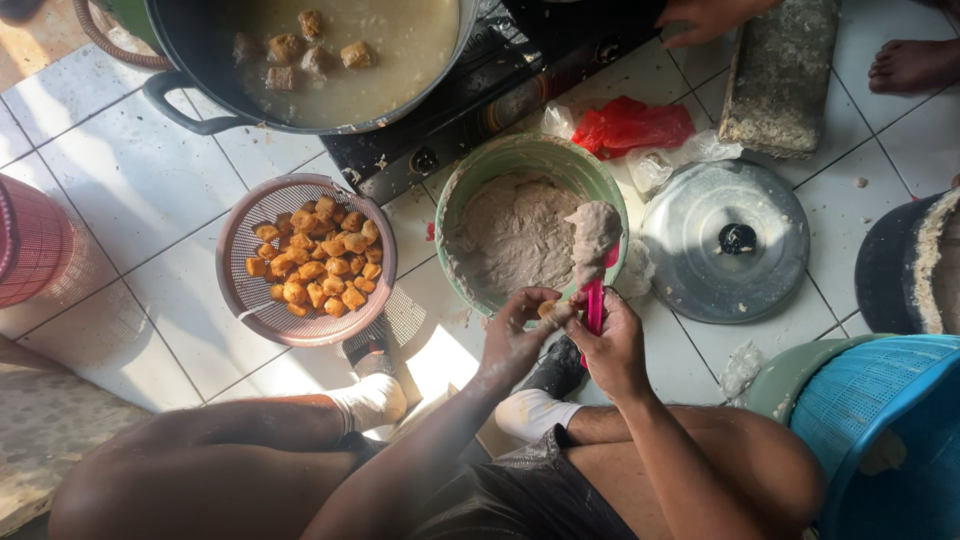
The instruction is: The person sits on the floor and coats fried tofu pieces with batter, using a spatula to scoop batter from a green basin and spread it over each piece held in the other hand. Coated pieces are placed into a large pot of hot oil on the stove to fry, and the person repeats the cycle with pieces from a colander.
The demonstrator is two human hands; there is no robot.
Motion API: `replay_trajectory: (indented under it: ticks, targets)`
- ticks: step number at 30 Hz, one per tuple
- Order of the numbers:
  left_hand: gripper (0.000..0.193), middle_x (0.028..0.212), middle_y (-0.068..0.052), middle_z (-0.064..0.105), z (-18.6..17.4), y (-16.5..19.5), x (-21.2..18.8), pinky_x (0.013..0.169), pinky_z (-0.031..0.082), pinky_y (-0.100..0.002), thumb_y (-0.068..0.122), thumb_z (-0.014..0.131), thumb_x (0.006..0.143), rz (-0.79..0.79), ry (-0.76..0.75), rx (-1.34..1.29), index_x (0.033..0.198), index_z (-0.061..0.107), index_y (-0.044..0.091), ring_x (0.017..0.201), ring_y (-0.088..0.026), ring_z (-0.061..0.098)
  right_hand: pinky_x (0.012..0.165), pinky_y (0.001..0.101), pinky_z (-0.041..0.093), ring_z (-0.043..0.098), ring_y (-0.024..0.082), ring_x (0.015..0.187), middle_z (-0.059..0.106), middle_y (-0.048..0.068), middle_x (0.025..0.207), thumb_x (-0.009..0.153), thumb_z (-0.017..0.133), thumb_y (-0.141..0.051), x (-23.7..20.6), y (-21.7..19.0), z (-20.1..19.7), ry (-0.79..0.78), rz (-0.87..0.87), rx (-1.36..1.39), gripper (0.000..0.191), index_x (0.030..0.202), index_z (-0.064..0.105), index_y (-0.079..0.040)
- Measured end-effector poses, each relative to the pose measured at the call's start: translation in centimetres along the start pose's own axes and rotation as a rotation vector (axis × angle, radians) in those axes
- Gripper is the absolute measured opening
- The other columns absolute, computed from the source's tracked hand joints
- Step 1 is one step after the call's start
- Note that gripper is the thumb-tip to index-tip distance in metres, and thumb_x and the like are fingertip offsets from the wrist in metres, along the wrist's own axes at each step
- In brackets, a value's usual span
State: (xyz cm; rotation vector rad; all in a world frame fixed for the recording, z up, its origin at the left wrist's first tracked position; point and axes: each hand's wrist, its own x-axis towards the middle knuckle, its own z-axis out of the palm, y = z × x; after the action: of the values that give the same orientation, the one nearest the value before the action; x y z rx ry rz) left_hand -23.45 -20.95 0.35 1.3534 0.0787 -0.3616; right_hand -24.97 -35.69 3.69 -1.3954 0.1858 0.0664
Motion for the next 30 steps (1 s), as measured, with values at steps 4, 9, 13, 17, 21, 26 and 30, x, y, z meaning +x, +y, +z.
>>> replay_trajectory:
  ticks: [4,9,13,17,21,26,30]
  targets:
    - [0.033,0.111,-0.003,0.068,-1.8,0.5,0.2,0.097,0.054,-0.031,0.024,0.068,0.1,-0.159,-0.224,-0.37,0.124,0.062,0.002,0.102,-0.011,0.064,0.05,0.0185,0.036,0.046,0.001,0.06,0.059,-0.004,0.08,0.093,0.07,-0.004,-0.2,-1.1,-0.4,0.051,0.046,-0.025,0.017,0.107,0.06,-0.004]
    - [0.026,0.108,-0.006,0.067,-3.0,0.7,-0.9,0.092,0.054,-0.032,0.024,0.063,0.105,-0.307,-0.256,-0.231,0.119,0.063,0.002,0.098,-0.011,0.064,0.048,0.019,0.033,0.042,0.001,0.058,0.056,-0.005,0.077,0.094,0.071,-0.009,-0.8,-2.0,0.1,0.031,0.09,-0.063,0.015,0.105,0.062,-0.005]
    - [0.018,0.11,-0.005,0.066,-2.4,1.0,0.2,0.093,0.059,-0.031,0.02,0.063,0.101,-0.177,-0.019,-0.313,0.113,0.059,0.006,0.098,-0.011,0.065,0.053,0.0201,0.037,0.045,0.002,0.061,0.058,-0.004,0.076,0.099,0.068,-0.016,-1.3,-1.7,0.6,0.034,-0.101,-0.39,0.012,0.102,0.065,-0.005]
    - [0.015,0.11,-0.006,0.066,-2.4,1.9,1.8,0.09,0.062,-0.03,0.011,0.066,0.098,-0.011,0.172,-0.395,0.107,0.056,0.002,0.097,-0.013,0.068,0.052,0.0224,0.034,0.043,0.005,0.061,0.054,-0.004,0.074,0.112,0.045,-0.026,-2.1,-0.4,0.9,-0.023,0.044,-0.14,0.03,0.098,0.062,-0.004]
    - [0.015,0.11,-0.015,0.07,-1.8,3.2,1.4,0.084,0.053,-0.028,0.006,0.065,0.106,0.157,0.199,-0.317,0.114,0.055,-0.002,0.098,-0.014,0.066,0.057,0.0229,0.034,0.041,0.005,0.066,0.05,-0.003,0.078,0.112,0.042,-0.026,-2.0,1.2,1.2,-0.022,0.064,-0.159,0.031,0.105,0.062,-0.004]
    - [0.049,0.14,-0.015,0.059,-1.0,5.2,-0.9,0.104,0.049,-0.028,0.008,0.055,0.105,0.194,-0.041,-0.441,0.151,0.036,0.006,0.116,-0.014,0.06,0.067,0.0228,0.039,0.042,0.006,0.075,0.049,-0.003,0.085,0.113,0.043,-0.024,-1.5,1.6,1.0,-0.08,-0.081,-0.244,0.026,0.115,0.059,-0.003]
    - [0.063,0.157,-0.016,0.049,-3.2,7.2,-1.3,0.122,0.036,-0.036,0.012,0.05,0.101,0.048,-0.169,-0.504,0.161,0.034,0.001,0.141,-0.018,0.049,0.071,0.0234,0.041,0.047,0.008,0.079,0.051,-0.002,0.088,0.109,0.051,-0.021,-0.8,0.0,0.4,-0.107,-0.166,-0.445,0.025,0.116,0.063,-0.001]
